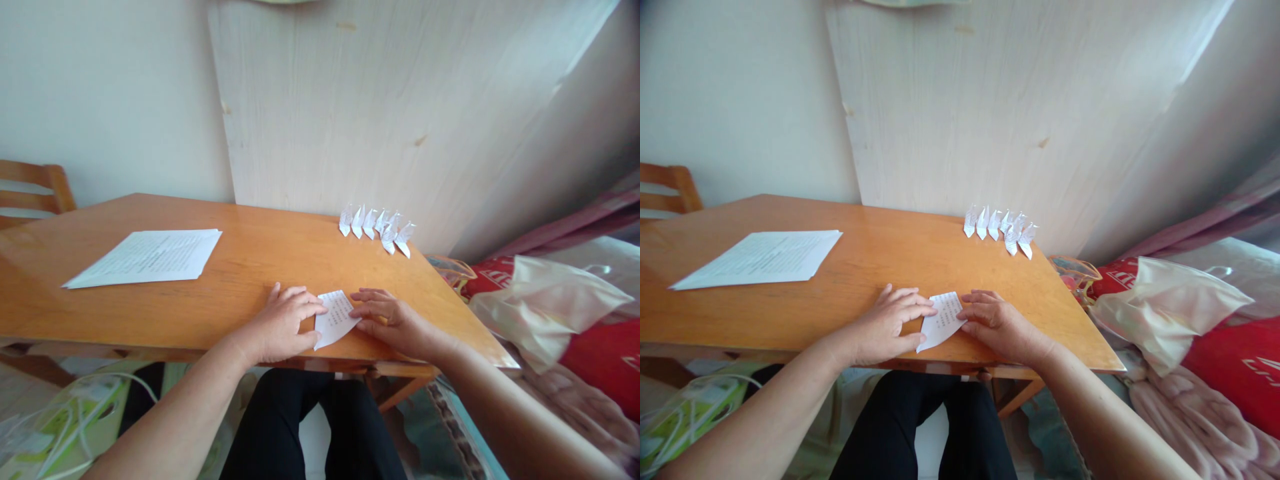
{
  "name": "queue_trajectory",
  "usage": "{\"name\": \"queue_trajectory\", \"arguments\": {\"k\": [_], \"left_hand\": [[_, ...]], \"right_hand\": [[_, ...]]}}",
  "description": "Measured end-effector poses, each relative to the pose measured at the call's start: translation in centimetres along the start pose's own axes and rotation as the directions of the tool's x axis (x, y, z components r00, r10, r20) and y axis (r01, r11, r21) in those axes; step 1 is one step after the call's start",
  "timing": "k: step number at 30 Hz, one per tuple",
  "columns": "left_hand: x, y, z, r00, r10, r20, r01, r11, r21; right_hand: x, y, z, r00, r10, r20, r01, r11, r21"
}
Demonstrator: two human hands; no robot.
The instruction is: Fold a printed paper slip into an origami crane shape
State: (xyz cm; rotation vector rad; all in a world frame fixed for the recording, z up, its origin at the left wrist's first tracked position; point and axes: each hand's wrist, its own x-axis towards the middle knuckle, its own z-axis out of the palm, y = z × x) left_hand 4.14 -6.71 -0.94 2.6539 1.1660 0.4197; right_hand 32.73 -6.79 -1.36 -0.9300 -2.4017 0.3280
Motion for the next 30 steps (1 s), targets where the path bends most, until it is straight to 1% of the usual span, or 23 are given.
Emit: {"name": "queue_trajectory", "arguments": {"k": [4,7,9,13,19,27,30], "left_hand": [[0.0,0.0,0.1,1.000,0.005,-0.002,-0.005,1.000,0.006],[0.0,0.0,0.1,1.000,-0.001,0.004,0.001,1.000,0.005],[-0.1,0.0,0.2,1.000,-0.012,0.007,0.012,1.000,-0.001],[-0.1,0.1,0.2,1.000,-0.027,-0.002,0.027,1.000,-0.014],[-0.2,0.2,0.1,1.000,-0.023,0.013,0.023,0.999,-0.032],[-0.4,0.0,-0.3,0.998,-0.012,0.069,0.016,0.998,-0.054],[-0.4,0.1,-0.4,0.997,-0.010,0.071,0.014,0.999,-0.052]], "right_hand": [[1.5,0.1,0.1,0.999,-0.014,0.029,0.011,0.996,0.087],[2.3,0.5,0.4,0.997,0.059,0.053,-0.065,0.991,0.114],[2.7,0.7,0.7,0.993,0.107,0.053,-0.113,0.988,0.104],[3.1,0.9,1.1,0.985,0.162,0.051,-0.166,0.983,0.079],[3.5,0.6,1.8,0.966,0.259,0.013,-0.260,0.965,0.043],[3.7,0.6,1.9,0.958,0.285,0.028,-0.286,0.958,0.033],[3.8,0.5,1.9,0.956,0.293,0.030,-0.294,0.956,0.024]]}}
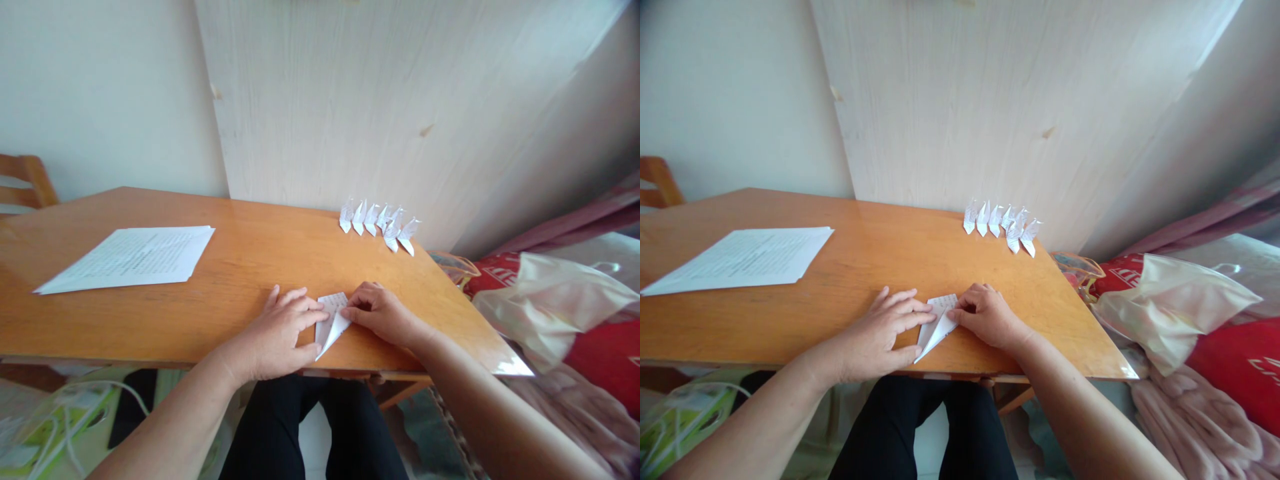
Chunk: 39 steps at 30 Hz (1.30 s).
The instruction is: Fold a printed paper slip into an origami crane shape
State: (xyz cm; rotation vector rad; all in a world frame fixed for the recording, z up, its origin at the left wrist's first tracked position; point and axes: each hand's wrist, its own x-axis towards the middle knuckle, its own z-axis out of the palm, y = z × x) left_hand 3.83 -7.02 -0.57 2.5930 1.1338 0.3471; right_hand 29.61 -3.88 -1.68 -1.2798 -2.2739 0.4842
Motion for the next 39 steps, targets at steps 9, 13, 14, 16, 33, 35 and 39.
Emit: {"name": "queue_trajectory", "arguments": {"k": [9,13,14,16,33,35,39], "left_hand": [[-0.3,0.6,-0.2,1.000,0.001,-0.016,-0.001,1.000,0.007],[-0.4,0.5,0.0,1.000,-0.006,-0.012,0.006,1.000,0.009],[-0.5,0.4,0.1,1.000,-0.006,-0.011,0.006,1.000,0.007],[-0.5,0.2,0.3,1.000,0.005,-0.015,-0.005,1.000,0.001],[-0.5,0.3,0.1,1.000,0.019,-0.006,-0.019,0.999,-0.033],[-0.4,0.2,0.3,1.000,0.023,-0.014,-0.024,0.999,-0.035],[-0.4,0.1,0.5,1.000,0.019,-0.013,-0.019,0.999,-0.038]], "right_hand": [[-0.1,-0.1,0.6,0.998,0.040,-0.042,-0.042,0.998,-0.039],[-0.2,-0.2,0.8,0.996,0.046,-0.070,-0.050,0.997,-0.061],[-0.2,-0.3,0.9,0.996,0.046,-0.077,-0.051,0.996,-0.069],[-0.3,-0.5,1.0,0.995,0.044,-0.091,-0.052,0.995,-0.086],[-0.5,-0.6,1.4,0.989,0.076,-0.125,-0.091,0.989,-0.120],[-0.6,-0.6,1.4,0.990,0.068,-0.127,-0.084,0.989,-0.123],[-0.7,-0.4,1.6,0.988,0.064,-0.137,-0.082,0.988,-0.130]]}}
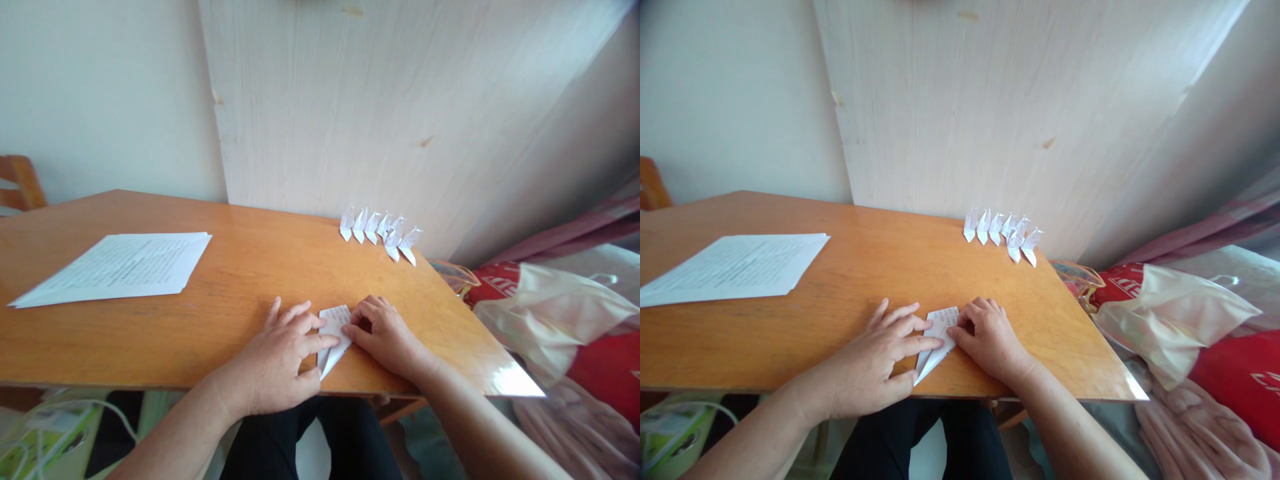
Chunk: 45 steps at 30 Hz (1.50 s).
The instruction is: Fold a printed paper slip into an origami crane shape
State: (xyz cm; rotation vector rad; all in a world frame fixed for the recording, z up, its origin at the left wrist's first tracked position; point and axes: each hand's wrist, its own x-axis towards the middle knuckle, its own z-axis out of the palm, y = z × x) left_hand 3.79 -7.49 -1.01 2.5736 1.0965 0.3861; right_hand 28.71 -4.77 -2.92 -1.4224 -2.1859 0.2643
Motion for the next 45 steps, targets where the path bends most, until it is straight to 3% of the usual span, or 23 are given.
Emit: {"name": "queue_trajectory", "arguments": {"k": [23,34,45], "left_hand": [[0.4,0.4,-1.2,0.998,0.001,0.066,-0.004,0.999,0.050],[2.2,-0.6,-1.5,0.996,0.090,-0.005,-0.090,0.995,0.038],[3.5,-0.8,-1.5,0.981,0.194,0.011,-0.194,0.980,0.043]], "right_hand": [[-0.1,-0.2,-0.1,0.999,0.035,0.027,-0.034,0.999,-0.025],[0.0,-0.3,-0.1,0.999,0.030,0.027,-0.030,0.999,-0.013],[-0.1,-0.4,-0.1,0.999,0.033,0.025,-0.033,0.999,-0.020]]}}
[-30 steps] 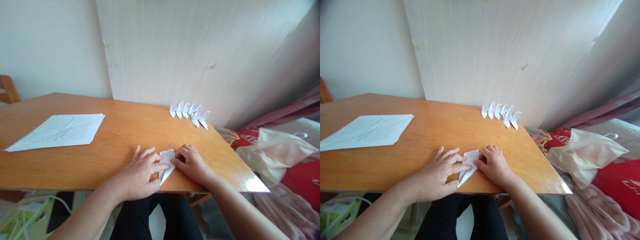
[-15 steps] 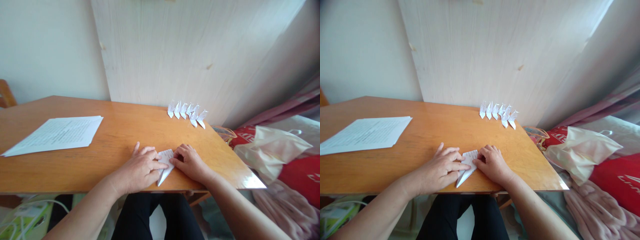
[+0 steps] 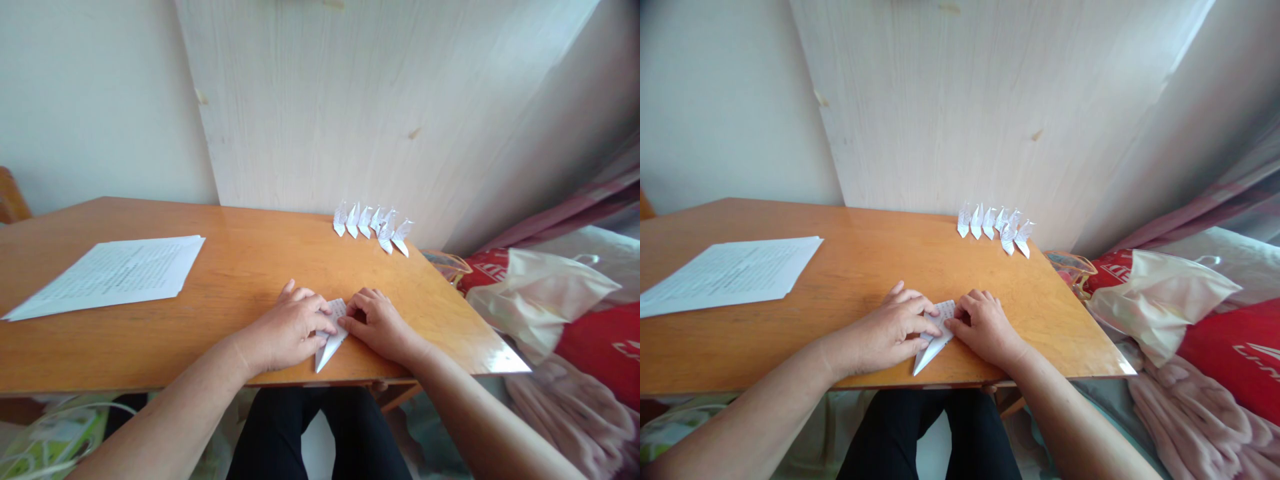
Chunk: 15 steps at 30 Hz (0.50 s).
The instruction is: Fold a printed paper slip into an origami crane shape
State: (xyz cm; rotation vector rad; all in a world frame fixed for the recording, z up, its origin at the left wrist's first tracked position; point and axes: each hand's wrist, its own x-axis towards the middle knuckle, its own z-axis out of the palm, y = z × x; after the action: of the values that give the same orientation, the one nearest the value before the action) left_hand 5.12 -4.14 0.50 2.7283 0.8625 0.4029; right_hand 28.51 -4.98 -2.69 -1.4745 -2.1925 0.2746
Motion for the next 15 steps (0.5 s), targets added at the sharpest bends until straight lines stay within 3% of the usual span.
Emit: {"name": "queue_trajectory", "arguments": {"k": [15], "left_hand": [[-0.23,-0.27,0.40,0.997,-0.024,0.078,0.034,0.992,-0.119]], "right_hand": [[0.09,0.26,-0.06,1.000,-0.021,0.007,0.021,1.000,-0.016]]}}
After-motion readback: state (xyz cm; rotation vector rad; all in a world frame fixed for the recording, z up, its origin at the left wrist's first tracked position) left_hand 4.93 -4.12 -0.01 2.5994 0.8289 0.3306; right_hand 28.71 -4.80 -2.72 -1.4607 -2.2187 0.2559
